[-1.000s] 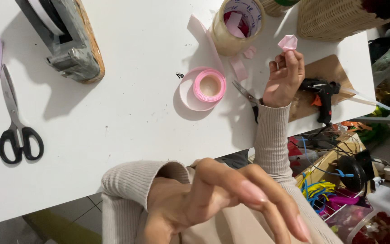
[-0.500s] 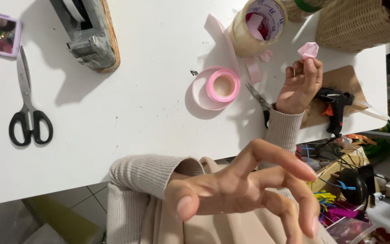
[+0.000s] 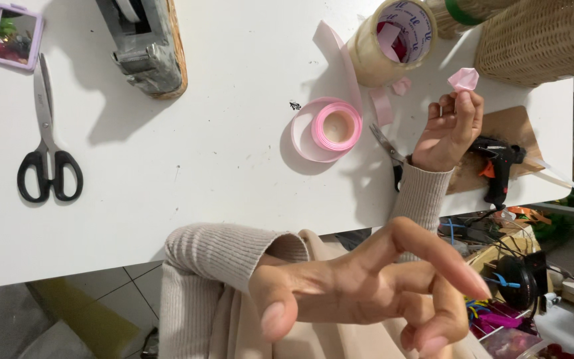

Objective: The person folds a pink ribbon into a small shape, applies hot glue to secure it, and trims the edges with scissors. They repeat this process to create multiple small folded ribbon pieces on a white table.

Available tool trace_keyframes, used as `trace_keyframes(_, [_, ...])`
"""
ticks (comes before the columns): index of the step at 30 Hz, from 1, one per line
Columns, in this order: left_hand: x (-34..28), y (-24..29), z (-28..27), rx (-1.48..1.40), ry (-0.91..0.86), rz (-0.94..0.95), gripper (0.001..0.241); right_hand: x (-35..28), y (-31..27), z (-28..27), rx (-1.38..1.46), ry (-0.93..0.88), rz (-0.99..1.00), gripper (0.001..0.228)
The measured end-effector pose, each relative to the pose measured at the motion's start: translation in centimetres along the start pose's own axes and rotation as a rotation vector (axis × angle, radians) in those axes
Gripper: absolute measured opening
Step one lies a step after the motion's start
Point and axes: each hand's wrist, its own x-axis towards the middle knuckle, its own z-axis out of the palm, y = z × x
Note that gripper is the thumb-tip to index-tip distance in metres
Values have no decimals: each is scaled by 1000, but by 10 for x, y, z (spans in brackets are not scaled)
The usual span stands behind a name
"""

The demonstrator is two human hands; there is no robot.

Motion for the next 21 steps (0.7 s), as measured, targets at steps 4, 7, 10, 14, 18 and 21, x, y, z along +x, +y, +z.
trace_keyframes(4, [-1, 28, 5, 436, 66, -127, 76, 1, 2, -2, 18, -7, 5, 7])
trace_keyframes(7, [15, 28, 8, 462, 468, 42, 37, 0, 2, 1, 12, 9, -24, 6])
trace_keyframes(10, [32, 31, -27, 448, 555, 353, 25, -1, 1, 2, 22, 12, -41, 8])
trace_keyframes(14, [40, 37, -55, 419, 656, 471, 22, -3, -1, 7, -13, 19, -106, 7])
trace_keyframes(18, [43, 37, -62, 364, 732, 489, 22, -2, 2, 4, -6, -11, -129, 5])
trace_keyframes(21, [43, 37, -61, 374, 748, 478, 22, -4, 1, 7, -13, -23, -123, 5])
